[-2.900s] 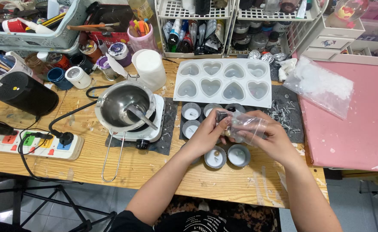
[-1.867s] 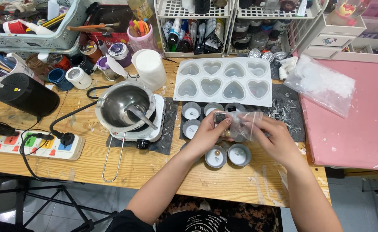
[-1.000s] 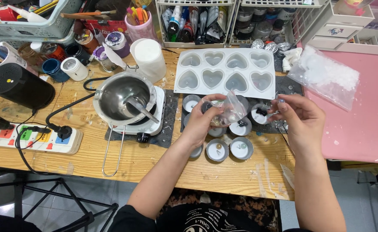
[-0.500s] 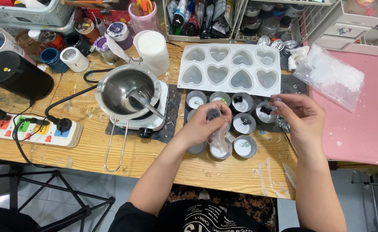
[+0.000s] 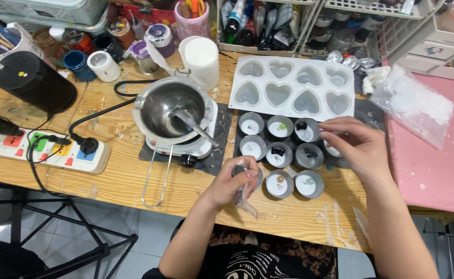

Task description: Placing decorative beads and objects into candle containers using tweezers.

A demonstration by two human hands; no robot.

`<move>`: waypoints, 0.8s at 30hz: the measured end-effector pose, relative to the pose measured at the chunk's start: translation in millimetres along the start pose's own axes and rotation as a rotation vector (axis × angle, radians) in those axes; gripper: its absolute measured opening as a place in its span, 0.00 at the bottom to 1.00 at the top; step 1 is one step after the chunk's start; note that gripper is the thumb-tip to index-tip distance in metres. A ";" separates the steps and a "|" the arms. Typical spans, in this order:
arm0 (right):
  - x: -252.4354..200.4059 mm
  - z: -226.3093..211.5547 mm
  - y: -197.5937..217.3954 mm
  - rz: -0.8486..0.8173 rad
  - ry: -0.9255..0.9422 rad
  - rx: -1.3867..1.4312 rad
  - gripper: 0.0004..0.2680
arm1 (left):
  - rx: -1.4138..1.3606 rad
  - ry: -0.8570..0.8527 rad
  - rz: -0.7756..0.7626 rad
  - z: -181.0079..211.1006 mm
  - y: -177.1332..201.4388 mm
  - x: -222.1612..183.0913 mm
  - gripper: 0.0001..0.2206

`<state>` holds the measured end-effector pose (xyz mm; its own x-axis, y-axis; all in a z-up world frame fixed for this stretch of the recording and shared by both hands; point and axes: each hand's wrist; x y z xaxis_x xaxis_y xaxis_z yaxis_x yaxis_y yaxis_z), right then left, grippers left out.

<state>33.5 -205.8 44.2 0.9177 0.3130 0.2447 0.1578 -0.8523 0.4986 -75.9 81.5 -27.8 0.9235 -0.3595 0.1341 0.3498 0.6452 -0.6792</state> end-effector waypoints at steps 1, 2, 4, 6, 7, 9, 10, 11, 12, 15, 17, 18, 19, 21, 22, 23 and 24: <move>8.3 -6.2 -6.5 -0.004 0.000 0.002 0.07 | 0.000 -0.001 0.005 0.0 0.8 -1.3 0.09; 17.1 -12.6 -11.4 -0.070 0.053 -0.140 0.07 | 0.006 -0.004 0.015 -0.3 1.2 -0.7 0.10; 36.3 -22.8 -22.8 -0.139 0.109 -0.284 0.07 | 0.011 -0.010 0.026 0.0 2.0 0.1 0.10; 56.0 -30.0 -37.4 -0.230 0.237 -0.383 0.07 | -0.005 -0.023 0.012 0.9 3.0 -0.8 0.10; 63.6 -30.5 -45.9 -0.233 0.240 -0.382 0.07 | -0.004 -0.026 0.015 -1.4 5.8 -0.3 0.10; 79.4 -31.4 -62.8 -0.343 0.248 -0.538 0.05 | 0.004 -0.009 0.017 -5.8 11.5 1.6 0.11; 83.8 -28.2 -69.6 -0.345 0.251 -0.537 0.05 | 0.004 -0.012 0.020 -4.4 11.0 1.4 0.11; 88.3 -24.8 -76.2 -0.335 0.380 -0.584 0.05 | 0.012 -0.016 0.039 -3.1 10.4 1.4 0.10; 92.4 -21.4 -82.6 -0.325 0.509 -0.630 0.05 | 0.020 -0.020 0.058 -1.9 9.7 1.3 0.10; 99.8 -32.5 -94.2 -0.412 0.406 -0.752 0.05 | -0.029 -0.013 0.088 -4.4 12.5 1.0 0.09; 103.9 -33.5 -100.1 -0.451 0.390 -0.794 0.05 | -0.033 -0.011 0.082 -7.0 14.7 1.3 0.09; 106.0 -34.0 -102.8 -0.488 0.373 -0.835 0.05 | -0.036 -0.008 0.075 -8.3 15.6 1.7 0.09; 107.1 -31.8 -105.4 -0.489 0.374 -0.835 0.05 | -0.036 -0.008 0.076 -8.3 15.3 1.3 0.09; 109.4 -27.3 -109.9 -0.507 0.399 -0.916 0.04 | -0.031 -0.005 0.087 -8.4 14.6 1.4 0.09; 110.4 -27.3 -111.3 -0.508 0.399 -0.917 0.04 | -0.031 -0.006 0.087 -8.3 14.9 1.5 0.09; 111.5 -27.3 -112.6 -0.525 0.384 -0.954 0.04 | -0.022 -0.013 0.083 -8.3 15.0 1.7 0.09; 112.2 -27.1 -114.0 -0.543 0.368 -0.990 0.04 | -0.013 -0.020 0.080 -8.4 15.1 1.7 0.09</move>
<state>108.6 -62.1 37.4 0.6322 0.7730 -0.0534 -0.0051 0.0730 0.9973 -70.4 85.0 -43.9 0.9514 -0.2935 0.0932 0.2728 0.6629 -0.6973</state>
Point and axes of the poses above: each hand's wrist, its own x-axis towards the middle knuckle, its own y-axis out of the back of the hand, z = x × y, and after that the axes turned 12 degrees about -x, right-handed
